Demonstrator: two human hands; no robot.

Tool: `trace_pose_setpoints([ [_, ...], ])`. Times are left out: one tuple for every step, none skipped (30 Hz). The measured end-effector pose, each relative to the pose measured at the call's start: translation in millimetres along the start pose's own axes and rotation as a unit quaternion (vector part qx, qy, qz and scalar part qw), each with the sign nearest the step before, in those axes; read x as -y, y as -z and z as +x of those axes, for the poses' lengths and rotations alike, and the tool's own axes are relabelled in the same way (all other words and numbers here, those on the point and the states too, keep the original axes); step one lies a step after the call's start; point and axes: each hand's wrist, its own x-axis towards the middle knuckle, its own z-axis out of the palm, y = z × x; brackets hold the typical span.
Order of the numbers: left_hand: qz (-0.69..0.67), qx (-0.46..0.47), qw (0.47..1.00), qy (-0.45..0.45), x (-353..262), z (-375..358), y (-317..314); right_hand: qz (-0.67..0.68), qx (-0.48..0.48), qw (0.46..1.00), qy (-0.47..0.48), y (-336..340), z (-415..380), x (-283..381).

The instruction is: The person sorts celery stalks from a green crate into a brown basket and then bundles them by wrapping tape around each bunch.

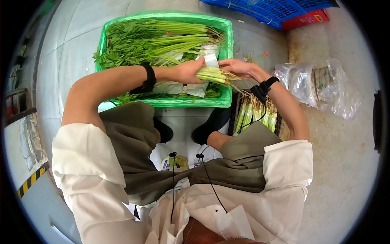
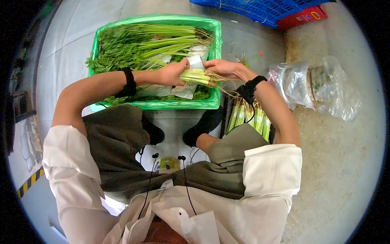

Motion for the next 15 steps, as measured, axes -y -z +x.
trace_pose_setpoints([
  [-0.007, -0.018, 1.0, -0.002, -2.4, -2.2, 0.2, 0.018, 0.009, 1.0, 0.009, -1.5, -0.5, -3.6],
  [-0.006, -0.018, 1.0, -0.003, -3.4, -2.7, 1.9, 0.018, 0.008, 1.0, 0.009, -0.2, -0.8, -4.7],
  [-0.019, -0.036, 0.999, -0.006, -1.3, -2.2, 2.1, -0.009, 0.004, 1.0, 0.002, -2.2, -3.1, -3.3],
  [-0.032, -0.054, 0.998, -0.01, 0.7, -1.1, 2.6, -0.036, 0.0, 0.999, -0.006, -3.6, -6.2, -2.1],
  [-0.024, -0.048, 0.999, 0.002, 3.1, 2.9, 6.1, -0.055, -0.011, 0.998, -0.019, 0.1, -13.2, 2.6],
  [-0.024, -0.046, 0.999, 0.001, -0.4, 3.1, 14.5, -0.053, -0.012, 0.998, -0.018, -0.2, -19.3, 4.5],
  [-0.08, -0.006, 0.997, 0.019, -7.3, 1.6, 28.8, -0.016, -0.006, 1.0, 0.001, -0.3, -24.5, 6.7],
  [-0.135, 0.035, 0.99, 0.036, -15.9, 0.2, 41.3, 0.021, -0.001, 1.0, 0.021, 1.2, -28.8, 8.0],
  [-0.188, 0.057, 0.98, 0.035, -18.9, 0.4, 47.9, 0.098, 0.055, 0.993, 0.036, 2.2, -30.5, 8.0],
  [-0.185, 0.055, 0.981, 0.033, -22.2, 0.0, 53.4, 0.096, 0.054, 0.993, 0.039, 1.3, -31.2, 7.7],
  [-0.222, 0.072, 0.971, 0.049, -25.0, -0.6, 58.1, 0.13, 0.09, 0.983, 0.091, -2.4, -30.9, 5.0],
  [-0.259, 0.089, 0.96, 0.064, -27.4, -1.2, 62.0, 0.163, 0.127, 0.968, 0.141, -8.0, -29.6, 5.4],
  [-0.279, 0.091, 0.953, 0.083, -26.8, 0.4, 65.2, 0.13, 0.093, 0.972, 0.172, -12.6, -22.3, -0.1],
  [-0.279, 0.091, 0.952, 0.082, -23.2, 2.9, 67.6, 0.13, 0.092, 0.972, 0.171, -16.8, -15.1, -5.1],
  [-0.297, 0.083, 0.947, 0.092, -14.8, 7.3, 69.4, 0.089, 0.001, 0.98, 0.176, -24.5, -9.3, -5.9],
])
